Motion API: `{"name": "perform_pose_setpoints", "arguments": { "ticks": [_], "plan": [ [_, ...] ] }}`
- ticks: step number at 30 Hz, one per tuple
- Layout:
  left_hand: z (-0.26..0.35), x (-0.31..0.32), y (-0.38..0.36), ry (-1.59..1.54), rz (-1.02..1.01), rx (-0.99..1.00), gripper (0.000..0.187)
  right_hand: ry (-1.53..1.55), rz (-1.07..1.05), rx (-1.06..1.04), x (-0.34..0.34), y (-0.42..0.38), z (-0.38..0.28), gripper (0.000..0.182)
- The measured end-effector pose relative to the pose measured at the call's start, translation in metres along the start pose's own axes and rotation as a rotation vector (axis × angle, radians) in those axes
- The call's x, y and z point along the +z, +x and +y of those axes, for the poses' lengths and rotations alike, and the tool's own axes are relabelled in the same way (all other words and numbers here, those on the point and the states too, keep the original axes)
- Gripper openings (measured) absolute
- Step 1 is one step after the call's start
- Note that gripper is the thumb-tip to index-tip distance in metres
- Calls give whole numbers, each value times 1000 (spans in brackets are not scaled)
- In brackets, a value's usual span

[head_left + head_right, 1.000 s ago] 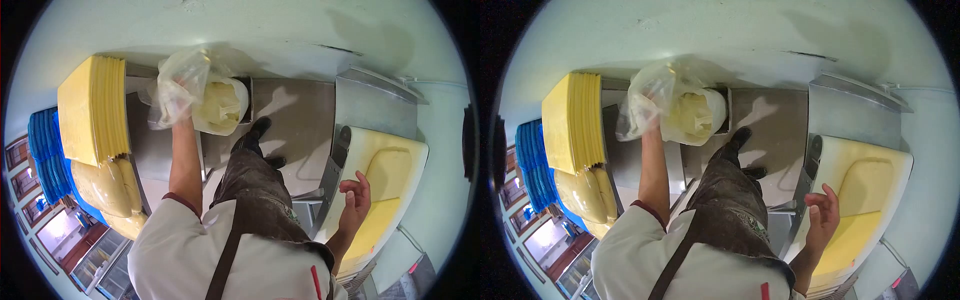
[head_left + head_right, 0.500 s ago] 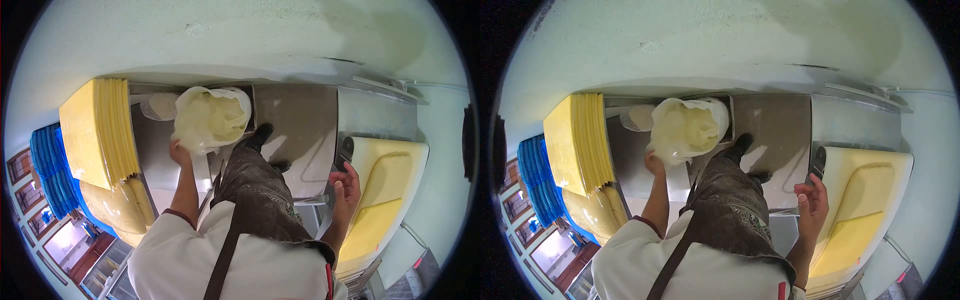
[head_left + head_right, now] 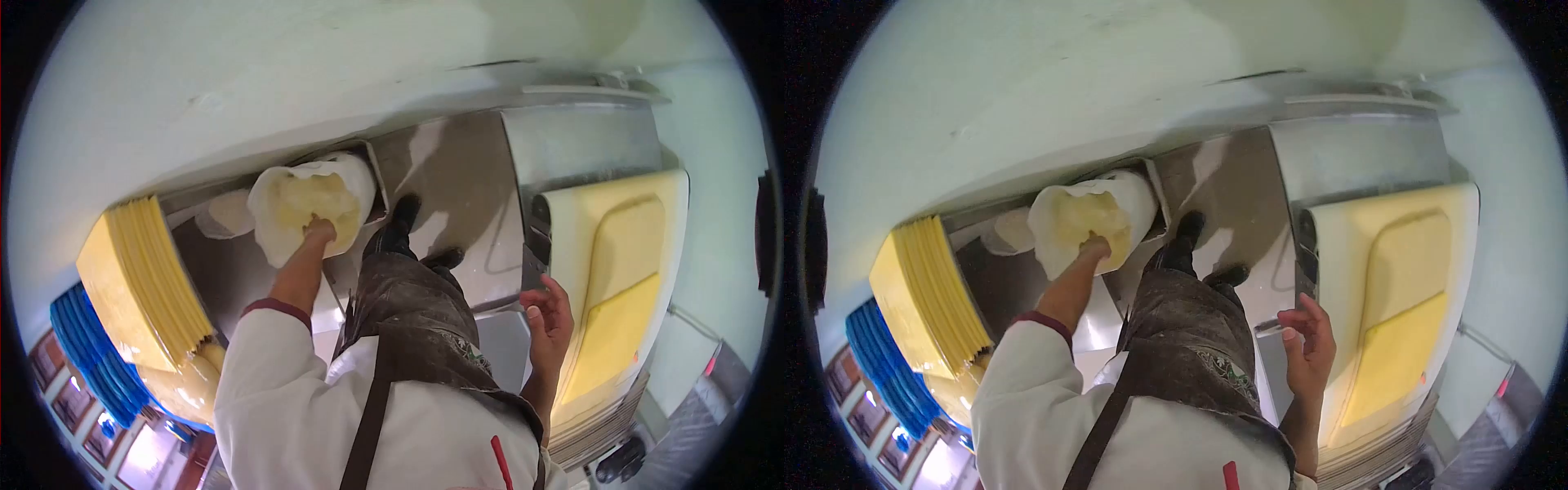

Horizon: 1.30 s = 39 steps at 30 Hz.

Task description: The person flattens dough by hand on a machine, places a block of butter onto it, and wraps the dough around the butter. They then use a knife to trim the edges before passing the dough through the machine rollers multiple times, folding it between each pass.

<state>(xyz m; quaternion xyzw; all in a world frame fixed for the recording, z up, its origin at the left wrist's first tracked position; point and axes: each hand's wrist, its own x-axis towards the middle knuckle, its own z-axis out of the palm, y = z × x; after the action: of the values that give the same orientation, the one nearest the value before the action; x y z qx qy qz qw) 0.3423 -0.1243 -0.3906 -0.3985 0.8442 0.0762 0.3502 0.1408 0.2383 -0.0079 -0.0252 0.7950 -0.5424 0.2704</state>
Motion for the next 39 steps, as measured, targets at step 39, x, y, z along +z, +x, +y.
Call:
{"name": "perform_pose_setpoints", "arguments": {
  "ticks": [39],
  "plan": [
    [773, 69, -718, 456, -113, 2285, 41, 1450, 1851, -3, -273, -323, 293, 37]
  ]
}}
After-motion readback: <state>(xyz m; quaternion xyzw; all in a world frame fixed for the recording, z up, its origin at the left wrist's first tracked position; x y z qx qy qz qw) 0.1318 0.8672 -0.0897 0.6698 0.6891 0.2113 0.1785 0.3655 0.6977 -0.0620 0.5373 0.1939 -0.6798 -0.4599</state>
